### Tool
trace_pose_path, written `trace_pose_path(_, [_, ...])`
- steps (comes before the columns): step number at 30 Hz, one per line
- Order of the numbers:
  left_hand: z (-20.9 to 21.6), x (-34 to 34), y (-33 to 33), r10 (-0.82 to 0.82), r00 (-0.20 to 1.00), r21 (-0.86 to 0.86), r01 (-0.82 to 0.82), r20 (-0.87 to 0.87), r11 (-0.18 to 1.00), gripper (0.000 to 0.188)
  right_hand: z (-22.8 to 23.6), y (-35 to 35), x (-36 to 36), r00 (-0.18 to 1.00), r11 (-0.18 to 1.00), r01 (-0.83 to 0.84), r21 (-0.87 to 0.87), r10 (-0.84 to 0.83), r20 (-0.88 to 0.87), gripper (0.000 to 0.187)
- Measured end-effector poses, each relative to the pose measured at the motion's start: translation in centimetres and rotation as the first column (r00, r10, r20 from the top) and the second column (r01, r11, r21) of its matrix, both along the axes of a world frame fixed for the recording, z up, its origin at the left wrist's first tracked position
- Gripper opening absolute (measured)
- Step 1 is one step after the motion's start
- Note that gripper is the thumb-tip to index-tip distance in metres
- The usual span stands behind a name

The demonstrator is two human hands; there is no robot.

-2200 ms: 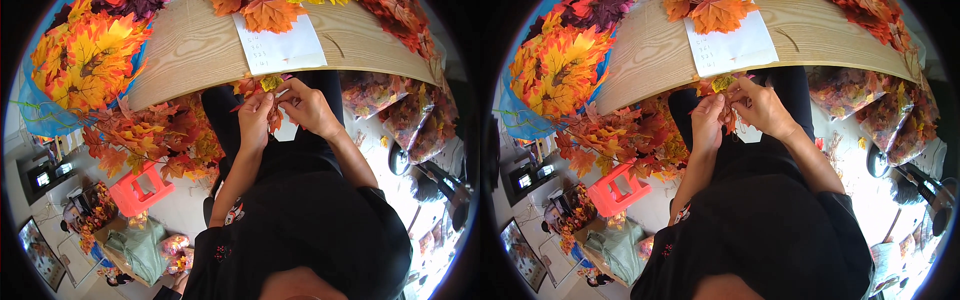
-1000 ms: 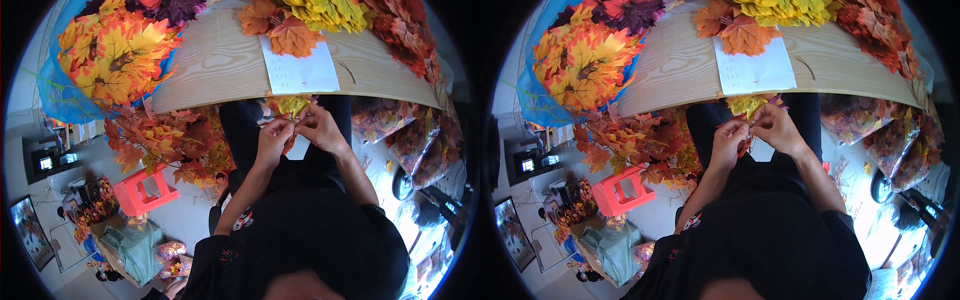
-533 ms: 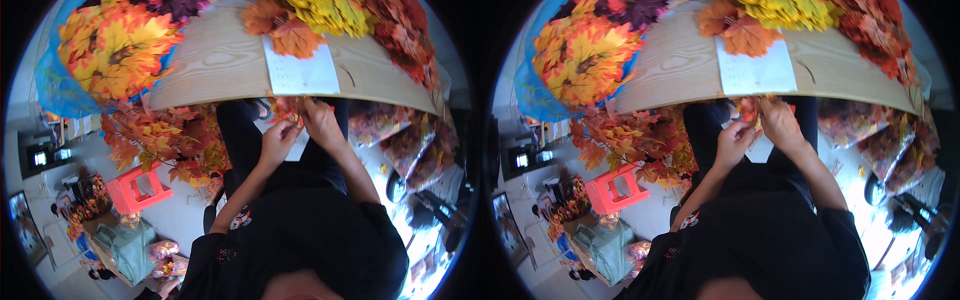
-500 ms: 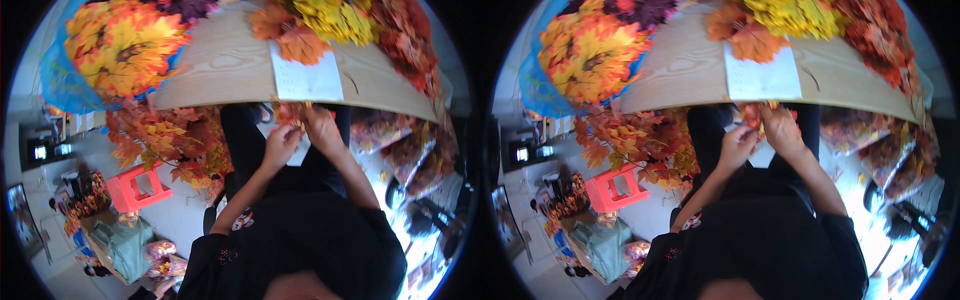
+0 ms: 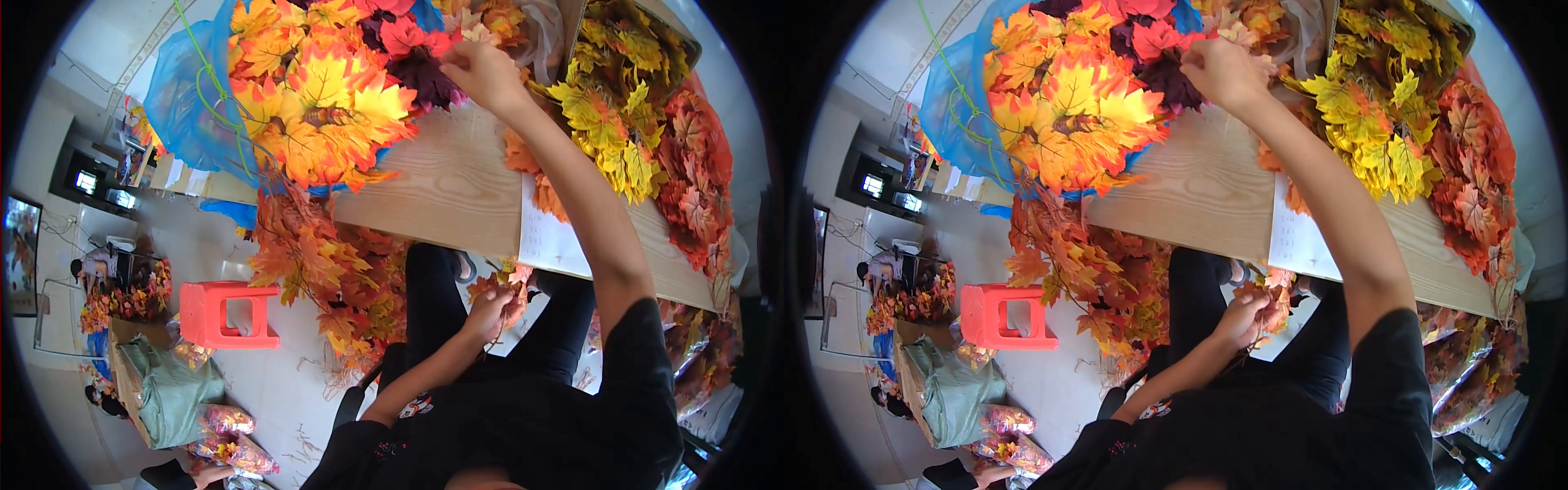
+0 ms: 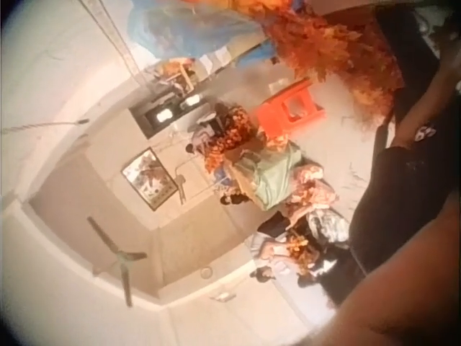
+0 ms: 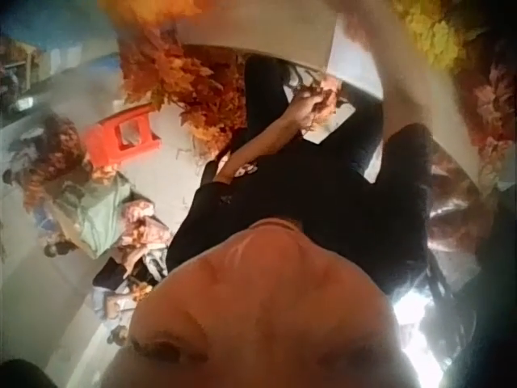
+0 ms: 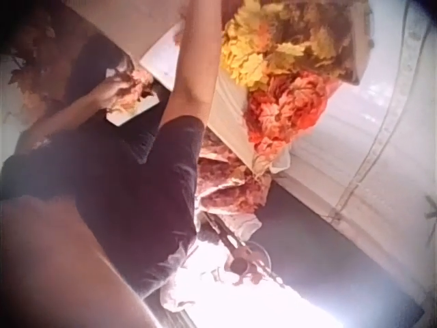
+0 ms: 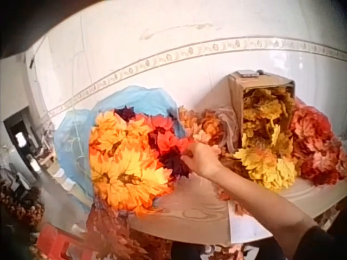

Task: The person assembles artificial maple leaves onto plastic vine stems by hand to create decorative garlands.

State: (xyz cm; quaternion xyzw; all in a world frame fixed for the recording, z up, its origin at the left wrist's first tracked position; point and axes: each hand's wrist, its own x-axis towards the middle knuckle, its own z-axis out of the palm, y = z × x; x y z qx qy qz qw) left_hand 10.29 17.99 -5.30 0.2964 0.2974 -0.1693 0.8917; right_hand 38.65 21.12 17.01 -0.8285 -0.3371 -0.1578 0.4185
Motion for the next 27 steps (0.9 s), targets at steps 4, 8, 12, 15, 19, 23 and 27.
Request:
trace_pose_path(4, [-1.2,-0.8,0.3,0.018,0.999,-0.049,-0.015,0.048,0.999,0.014,-1.2,5.9,4.9,0.968,0.975,0.213,-0.069,-0.22,-0.123,0.023])
trace_pose_path(8, [-1.7,-1.3,0.8,-0.049,0.994,-0.009,0.05,0.093,0.999,0.019,-1.7,7.6,6.0,0.948,0.964,0.263,-0.035,-0.265,-0.177,0.025])
trace_pose_path(12, [0.4,-1.0,1.7,-0.194,0.981,0.175,0.192,-0.006,0.966,0.022,-0.5,7.5,5.9,0.941,0.94,0.339,0.037,-0.338,-0.02,0.022])
trace_pose_path(15, [1.0,-0.7,1.8,-0.201,0.979,0.187,0.202,-0.023,0.961,0.023,0.3,6.7,6.3,0.94,0.939,0.34,0.058,-0.338,-0.041,0.022])
trace_pose_path(19, [0.7,-1.0,1.5,-0.205,0.979,0.138,0.202,0.009,0.969,0.018,0.8,5.7,6.0,0.94,0.958,0.283,0.057,-0.265,-0.214,0.021])
trace_pose_path(23, [0.7,-1.7,1.2,-0.244,0.97,0.096,0.245,-0.023,0.965,0.021,0.6,5.3,5.7,0.944,0.934,0.326,0.144,-0.33,0.0,0.024])
trace_pose_path(27, [1.8,-1.6,1.1,-0.207,0.975,0.091,0.214,-0.079,0.973,0.018,2.3,3.9,3.6,0.907,0.886,0.413,0.209,-0.421,-0.004,0.02])
